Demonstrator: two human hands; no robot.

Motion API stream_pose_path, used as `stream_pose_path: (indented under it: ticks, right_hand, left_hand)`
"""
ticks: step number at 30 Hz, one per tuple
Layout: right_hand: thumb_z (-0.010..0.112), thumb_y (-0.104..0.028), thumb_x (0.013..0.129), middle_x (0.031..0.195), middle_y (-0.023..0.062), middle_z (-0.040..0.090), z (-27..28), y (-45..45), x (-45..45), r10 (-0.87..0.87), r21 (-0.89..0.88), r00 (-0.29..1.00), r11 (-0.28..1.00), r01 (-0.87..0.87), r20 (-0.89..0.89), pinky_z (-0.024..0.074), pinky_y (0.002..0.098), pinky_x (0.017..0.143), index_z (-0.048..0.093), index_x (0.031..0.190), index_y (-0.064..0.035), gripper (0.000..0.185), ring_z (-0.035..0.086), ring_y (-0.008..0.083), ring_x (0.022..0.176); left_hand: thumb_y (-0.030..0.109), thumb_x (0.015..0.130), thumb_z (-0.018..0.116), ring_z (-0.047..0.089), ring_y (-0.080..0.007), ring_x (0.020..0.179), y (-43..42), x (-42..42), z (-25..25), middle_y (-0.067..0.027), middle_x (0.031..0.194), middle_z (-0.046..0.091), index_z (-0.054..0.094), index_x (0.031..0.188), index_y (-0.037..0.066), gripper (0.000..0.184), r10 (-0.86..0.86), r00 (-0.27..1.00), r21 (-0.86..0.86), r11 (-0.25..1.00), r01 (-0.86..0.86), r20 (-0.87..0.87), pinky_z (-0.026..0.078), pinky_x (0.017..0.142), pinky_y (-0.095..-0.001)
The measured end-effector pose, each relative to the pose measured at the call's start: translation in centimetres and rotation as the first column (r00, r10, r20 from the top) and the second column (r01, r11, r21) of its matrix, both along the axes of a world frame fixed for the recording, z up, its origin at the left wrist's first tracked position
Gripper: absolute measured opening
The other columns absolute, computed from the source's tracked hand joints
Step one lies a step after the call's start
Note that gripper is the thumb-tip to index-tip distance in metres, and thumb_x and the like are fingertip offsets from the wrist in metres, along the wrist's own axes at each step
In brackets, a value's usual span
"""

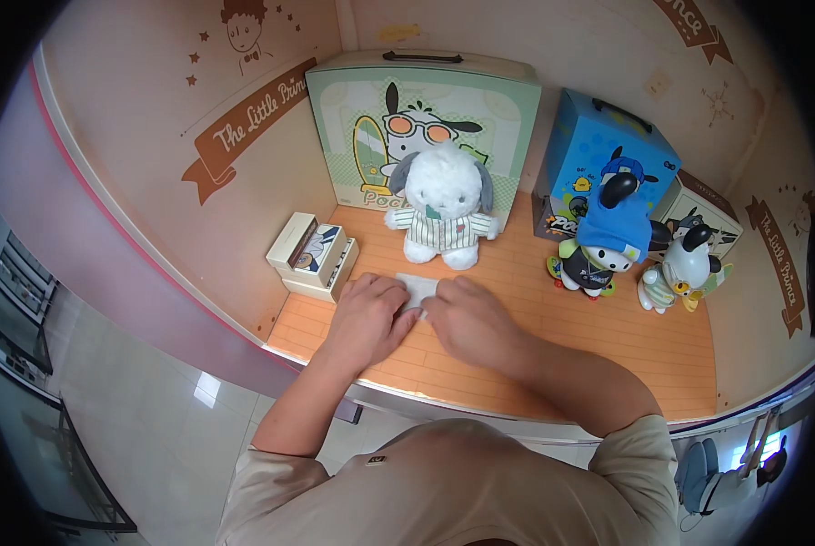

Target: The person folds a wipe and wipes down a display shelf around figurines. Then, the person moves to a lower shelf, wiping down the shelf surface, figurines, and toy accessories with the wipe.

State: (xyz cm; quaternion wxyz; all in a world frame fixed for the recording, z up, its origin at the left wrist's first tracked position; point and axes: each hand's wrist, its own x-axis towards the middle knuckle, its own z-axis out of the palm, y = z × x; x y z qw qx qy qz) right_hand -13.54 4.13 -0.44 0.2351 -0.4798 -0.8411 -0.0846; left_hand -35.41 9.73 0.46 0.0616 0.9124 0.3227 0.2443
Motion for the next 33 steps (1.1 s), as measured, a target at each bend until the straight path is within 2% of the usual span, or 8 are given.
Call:
stream_pose_path:
  ticks: [3,7,13,17,22,23,27,33]
  right_hand:
    - [0.064,-0.010,0.097,0.096,0.0121,0.060,0.1,-0.1,-1.4,0.060,-0.002,0.998,0.998,-0.060,-0.008,0.0499,0.0410,0.082,0.071,0.096,-0.0042,0.009,0.059,0.0320,0.089]
    - [0.063,-0.009,0.096,0.096,0.0135,0.059,-0.7,1.2,-2.6,0.051,-0.017,0.997,0.999,-0.052,-0.060,0.0490,0.0408,0.084,0.071,0.096,-0.0035,0.009,0.058,0.0324,0.088]
    - [0.065,-0.009,0.095,0.096,0.0146,0.059,-1.6,4.6,-3.9,-0.009,0.072,0.999,0.997,0.012,-0.051,0.0482,0.0416,0.083,0.071,0.096,-0.0039,0.008,0.056,0.0327,0.087]
    - [0.067,-0.010,0.094,0.095,0.0142,0.058,-1.9,5.2,-3.5,0.030,0.127,0.995,0.992,-0.017,-0.096,0.0476,0.0426,0.082,0.071,0.096,-0.0038,0.008,0.056,0.0331,0.086]
    - [0.068,-0.009,0.093,0.094,0.0138,0.058,-1.6,5.2,-2.8,0.106,0.112,0.992,0.989,-0.098,-0.069,0.0475,0.0431,0.079,0.073,0.098,-0.0036,0.009,0.056,0.0325,0.086]
    - [0.068,-0.009,0.093,0.094,0.0138,0.058,-1.5,4.8,-2.9,0.119,0.108,0.991,0.988,-0.111,-0.068,0.0475,0.0431,0.079,0.073,0.098,-0.0036,0.009,0.056,0.0325,0.086]
    - [0.068,-0.009,0.093,0.095,0.0132,0.059,0.0,2.0,-3.5,0.152,-0.032,0.987,0.988,-0.154,-0.048,0.0486,0.0412,0.078,0.074,0.102,-0.0026,0.012,0.057,0.0314,0.087]
    - [0.068,-0.008,0.093,0.099,0.0138,0.061,0.3,-1.7,-5.5,0.270,-0.049,0.961,0.961,-0.274,-0.063,0.0503,0.0389,0.080,0.073,0.108,-0.0003,0.017,0.057,0.0309,0.089]
  left_hand:
    - [0.016,0.095,0.071,0.065,-0.0347,0.108,-0.7,-0.5,0.0,-0.0160,0.134,0.072,0.073,0.124,0.001,0.033,0.080,0.996,-0.047,0.996,-0.082,-0.042,0.051,0.098,-0.0415]
    - [0.015,0.094,0.071,0.062,-0.0333,0.101,-1.4,-0.9,-1.9,-0.0168,0.135,0.071,0.073,0.124,0.000,0.033,0.223,0.975,0.076,0.972,-0.222,0.005,0.051,0.092,-0.0407]
    - [0.014,0.094,0.070,0.062,-0.0352,0.109,-0.8,0.2,-2.0,-0.0185,0.140,0.068,0.071,0.124,-0.002,0.034,0.333,0.942,0.238,0.920,-0.312,-0.052,0.051,0.096,-0.0415]
    - [0.015,0.096,0.068,0.059,-0.0378,0.125,-0.7,0.0,-1.9,-0.0205,0.146,0.064,0.069,0.126,-0.003,0.036,0.234,0.970,0.253,0.937,-0.242,0.061,0.051,0.102,-0.0430]
    - [0.015,0.096,0.068,0.061,-0.0389,0.131,-1.4,-0.1,-1.1,-0.0194,0.141,0.068,0.068,0.129,-0.004,0.038,0.163,0.981,0.350,0.918,-0.188,0.100,0.050,0.108,-0.0435]
    - [0.015,0.096,0.068,0.061,-0.0389,0.131,-1.7,-0.4,-1.1,-0.0194,0.141,0.068,0.068,0.129,-0.004,0.038,0.176,0.979,0.346,0.916,-0.201,0.101,0.050,0.108,-0.0435]
    - [0.013,0.095,0.069,0.065,-0.0366,0.129,-3.6,-1.4,-1.3,-0.0177,0.133,0.073,0.069,0.128,-0.004,0.038,0.129,0.983,0.084,0.986,-0.141,0.129,0.050,0.110,-0.0440]
    - [0.010,0.092,0.072,0.069,-0.0344,0.124,-7.7,-4.9,-2.7,-0.0160,0.128,0.076,0.074,0.121,-0.003,0.032,0.152,0.952,0.041,0.985,-0.169,0.264,0.052,0.110,-0.0456]
